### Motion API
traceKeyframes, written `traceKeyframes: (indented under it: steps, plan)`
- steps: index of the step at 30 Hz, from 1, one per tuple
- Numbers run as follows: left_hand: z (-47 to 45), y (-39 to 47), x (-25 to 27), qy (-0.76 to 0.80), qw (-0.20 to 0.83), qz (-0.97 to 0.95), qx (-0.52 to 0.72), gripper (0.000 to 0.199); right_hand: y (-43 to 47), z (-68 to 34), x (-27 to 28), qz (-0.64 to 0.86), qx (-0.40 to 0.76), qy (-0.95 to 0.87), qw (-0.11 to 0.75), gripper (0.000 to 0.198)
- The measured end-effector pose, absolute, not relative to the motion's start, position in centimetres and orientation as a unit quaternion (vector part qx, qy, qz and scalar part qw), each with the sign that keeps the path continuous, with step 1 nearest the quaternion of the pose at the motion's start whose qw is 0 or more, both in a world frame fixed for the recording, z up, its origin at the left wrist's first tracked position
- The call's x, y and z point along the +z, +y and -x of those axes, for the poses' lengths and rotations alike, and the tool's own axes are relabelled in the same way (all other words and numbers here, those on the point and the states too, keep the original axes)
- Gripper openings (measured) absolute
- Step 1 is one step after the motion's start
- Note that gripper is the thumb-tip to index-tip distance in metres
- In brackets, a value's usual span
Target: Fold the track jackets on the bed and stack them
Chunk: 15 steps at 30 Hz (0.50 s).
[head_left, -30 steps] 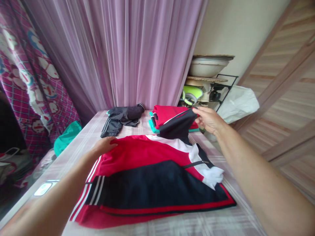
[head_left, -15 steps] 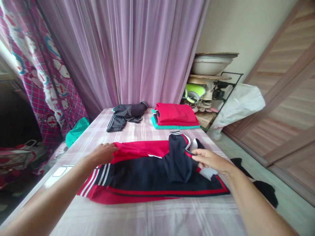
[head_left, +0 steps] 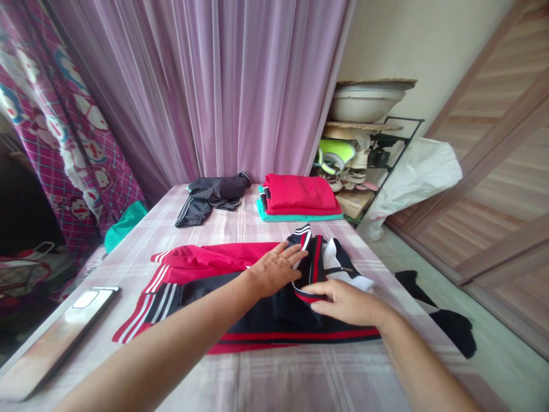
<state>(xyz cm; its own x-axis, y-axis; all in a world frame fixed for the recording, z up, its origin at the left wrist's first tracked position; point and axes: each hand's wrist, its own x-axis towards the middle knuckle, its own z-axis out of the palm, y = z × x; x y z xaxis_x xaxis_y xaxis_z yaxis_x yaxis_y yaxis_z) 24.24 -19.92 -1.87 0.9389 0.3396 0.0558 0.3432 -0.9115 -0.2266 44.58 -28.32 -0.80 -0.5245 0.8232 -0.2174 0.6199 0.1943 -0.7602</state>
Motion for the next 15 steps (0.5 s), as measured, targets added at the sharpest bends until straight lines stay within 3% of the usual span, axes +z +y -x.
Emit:
traceKeyframes:
  steps: [4, 8, 11, 15]
  plan:
    - [-23.4, -17.1, -1.6, -0.195, 0.154, 0.969, -0.011, 0.024, -29.0, -45.1, -1.8, 0.504, 0.405, -0.759, 0.078, 0.034]
    - [-19.8, -15.8, 2.4, -0.246, 0.149, 0.956, -0.063, 0.025, -28.2, -46.3, -3.0, 0.595, 0.257, -0.761, 0.044, 0.011]
    - [-16.8, -17.2, 5.6, -0.262, 0.104, 0.958, -0.054, 0.018, -27.4, -47.2, -3.3, 0.592, 0.162, -0.788, 0.051, 0.018]
    - [-12.9, -20.0, 6.1, -0.259, 0.044, 0.965, 0.005, 0.024, -26.7, -48.0, -3.4, 0.568, 0.073, -0.82, 0.013, 0.028]
